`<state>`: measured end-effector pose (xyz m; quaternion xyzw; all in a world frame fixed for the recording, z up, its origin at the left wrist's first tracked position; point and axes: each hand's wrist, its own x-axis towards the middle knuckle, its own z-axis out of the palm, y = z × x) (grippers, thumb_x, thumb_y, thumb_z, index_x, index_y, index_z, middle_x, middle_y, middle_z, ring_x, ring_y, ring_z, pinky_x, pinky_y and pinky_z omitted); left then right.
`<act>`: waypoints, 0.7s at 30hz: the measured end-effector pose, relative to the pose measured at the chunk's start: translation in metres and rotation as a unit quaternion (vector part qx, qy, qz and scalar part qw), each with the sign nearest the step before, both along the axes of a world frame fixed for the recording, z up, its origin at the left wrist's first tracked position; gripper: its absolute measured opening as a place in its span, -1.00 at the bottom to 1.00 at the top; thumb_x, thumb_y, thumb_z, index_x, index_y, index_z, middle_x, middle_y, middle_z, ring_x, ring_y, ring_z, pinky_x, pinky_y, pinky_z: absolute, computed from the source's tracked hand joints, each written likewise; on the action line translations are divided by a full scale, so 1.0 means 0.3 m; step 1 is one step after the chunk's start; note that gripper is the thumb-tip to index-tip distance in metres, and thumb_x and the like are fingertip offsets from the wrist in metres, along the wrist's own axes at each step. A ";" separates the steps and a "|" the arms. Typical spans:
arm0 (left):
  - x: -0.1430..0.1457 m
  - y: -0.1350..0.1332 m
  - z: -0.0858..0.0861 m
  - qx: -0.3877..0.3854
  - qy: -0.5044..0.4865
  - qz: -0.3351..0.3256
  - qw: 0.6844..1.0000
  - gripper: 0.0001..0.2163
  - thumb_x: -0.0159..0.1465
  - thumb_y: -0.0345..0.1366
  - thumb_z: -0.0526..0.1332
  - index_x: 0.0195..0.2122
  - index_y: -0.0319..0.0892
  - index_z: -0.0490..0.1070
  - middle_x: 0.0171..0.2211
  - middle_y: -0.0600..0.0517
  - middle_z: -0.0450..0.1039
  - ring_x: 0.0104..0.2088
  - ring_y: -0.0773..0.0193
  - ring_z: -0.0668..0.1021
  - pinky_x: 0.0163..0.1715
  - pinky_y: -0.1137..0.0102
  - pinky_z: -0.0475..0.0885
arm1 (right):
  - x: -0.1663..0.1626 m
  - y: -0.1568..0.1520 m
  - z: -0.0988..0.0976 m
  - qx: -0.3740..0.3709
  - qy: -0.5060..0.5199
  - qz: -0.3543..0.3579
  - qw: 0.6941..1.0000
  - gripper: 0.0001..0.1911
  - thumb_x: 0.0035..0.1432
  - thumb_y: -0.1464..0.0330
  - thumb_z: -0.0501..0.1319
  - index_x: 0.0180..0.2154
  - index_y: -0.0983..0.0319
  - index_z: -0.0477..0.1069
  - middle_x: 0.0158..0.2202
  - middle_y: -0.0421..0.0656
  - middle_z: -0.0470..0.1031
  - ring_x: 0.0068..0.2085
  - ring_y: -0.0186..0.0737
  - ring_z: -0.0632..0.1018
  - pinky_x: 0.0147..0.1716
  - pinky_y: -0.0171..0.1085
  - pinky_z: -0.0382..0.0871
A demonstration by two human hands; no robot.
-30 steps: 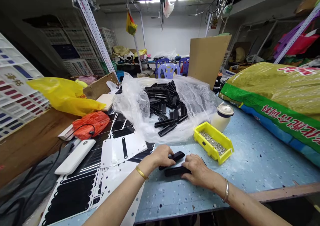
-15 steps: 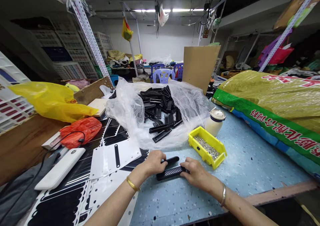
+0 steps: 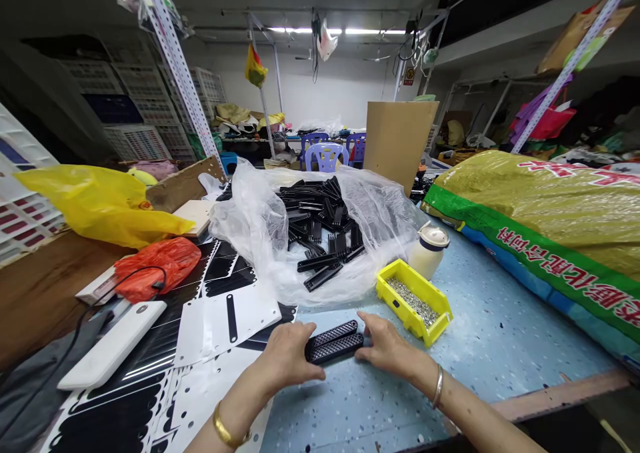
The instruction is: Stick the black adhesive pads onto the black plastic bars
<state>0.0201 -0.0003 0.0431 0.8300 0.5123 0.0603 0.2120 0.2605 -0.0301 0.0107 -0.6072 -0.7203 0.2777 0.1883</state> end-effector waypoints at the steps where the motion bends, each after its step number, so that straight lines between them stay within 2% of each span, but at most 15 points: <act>1: -0.010 -0.011 -0.006 -0.010 0.017 0.006 1.000 -0.64 -0.13 -0.15 0.41 -0.28 -0.11 0.54 -0.31 -0.10 0.57 -0.25 -0.07 0.55 -0.30 0.31 0.28 | -0.006 0.007 -0.003 -0.007 0.006 0.003 1.000 -0.45 -0.11 0.45 0.38 -0.01 0.30 0.39 -0.18 -0.05 0.51 -0.20 -0.10 0.50 -0.16 -0.21 0.37; 4: -0.028 -0.027 -0.023 -0.032 0.028 0.007 0.999 -0.82 -0.03 -0.29 0.29 -0.35 -0.13 0.50 -0.34 -0.09 0.56 -0.29 0.01 0.55 -0.36 0.35 0.24 | -0.032 0.019 -0.014 -0.015 0.009 0.010 1.000 -0.75 -0.07 0.49 0.32 -0.25 0.28 0.45 -0.33 -0.14 0.51 -0.29 -0.18 0.49 -0.28 -0.30 0.35; 6: -0.033 -0.028 -0.027 -0.031 0.026 0.013 0.999 -0.84 -0.01 -0.32 0.24 -0.36 -0.14 0.49 -0.34 -0.09 0.55 -0.29 0.02 0.55 -0.37 0.35 0.22 | -0.044 0.016 -0.015 -0.017 0.006 0.014 1.000 -0.81 -0.06 0.48 0.32 -0.30 0.28 0.44 -0.37 -0.16 0.50 -0.33 -0.20 0.49 -0.34 -0.32 0.33; 10: -0.042 -0.031 -0.024 -0.043 0.006 0.030 0.999 -0.80 -0.03 -0.34 0.22 -0.33 -0.15 0.47 -0.32 -0.09 0.55 -0.26 0.00 0.55 -0.34 0.33 0.23 | -0.033 0.004 0.026 -0.010 -0.005 0.021 1.000 -0.55 -0.14 0.39 0.42 -0.13 0.26 0.46 -0.23 -0.10 0.53 -0.30 -0.16 0.51 -0.29 -0.27 0.38; 12: -0.046 -0.036 -0.023 -0.058 -0.010 0.041 0.997 -0.76 -0.04 -0.33 0.23 -0.29 -0.15 0.47 -0.27 -0.11 0.56 -0.21 -0.02 0.55 -0.30 0.33 0.24 | -0.020 0.026 0.067 0.024 -0.018 0.033 0.999 -0.48 -0.11 0.30 0.44 -0.05 0.25 0.46 -0.22 -0.08 0.55 -0.29 -0.13 0.53 -0.25 -0.23 0.41; 14: -0.046 -0.039 -0.024 -0.069 -0.022 0.052 0.996 -0.74 -0.02 -0.31 0.24 -0.26 -0.14 0.46 -0.21 -0.11 0.56 -0.16 -0.03 0.54 -0.26 0.32 0.26 | -0.015 0.084 0.112 0.088 -0.049 0.045 0.994 -0.61 0.06 0.27 0.36 -0.06 0.24 0.49 -0.27 -0.10 0.56 -0.27 -0.12 0.55 -0.21 -0.21 0.43; 16: -0.044 -0.042 -0.026 -0.076 -0.025 0.064 0.995 -0.76 -0.01 -0.30 0.23 -0.27 -0.13 0.46 -0.19 -0.11 0.57 -0.15 -0.02 0.54 -0.23 0.32 0.28 | -0.026 0.176 0.152 0.158 -0.097 0.045 0.982 -0.79 0.19 0.37 0.25 -0.12 0.25 0.52 -0.28 -0.09 0.57 -0.23 -0.13 0.57 -0.17 -0.21 0.43; 19: -0.041 -0.045 -0.027 -0.082 -0.023 0.081 0.993 -0.77 -0.04 -0.31 0.23 -0.30 -0.13 0.46 -0.21 -0.11 0.57 -0.16 -0.03 0.55 -0.24 0.32 0.30 | -0.075 0.337 0.190 0.189 -0.128 0.039 0.973 -0.81 0.20 0.51 0.21 -0.14 0.32 0.51 -0.21 0.00 0.55 -0.13 -0.08 0.54 -0.07 -0.13 0.40; 21: -0.041 -0.050 -0.027 -0.082 -0.024 0.087 0.992 -0.74 -0.07 -0.31 0.25 -0.29 -0.13 0.47 -0.20 -0.12 0.57 -0.15 -0.05 0.55 -0.23 0.31 0.30 | -0.123 0.438 0.203 0.200 -0.140 0.040 0.969 -0.81 0.24 0.45 0.22 -0.09 0.30 0.47 -0.12 -0.04 0.52 -0.07 -0.09 0.52 -0.03 -0.06 0.40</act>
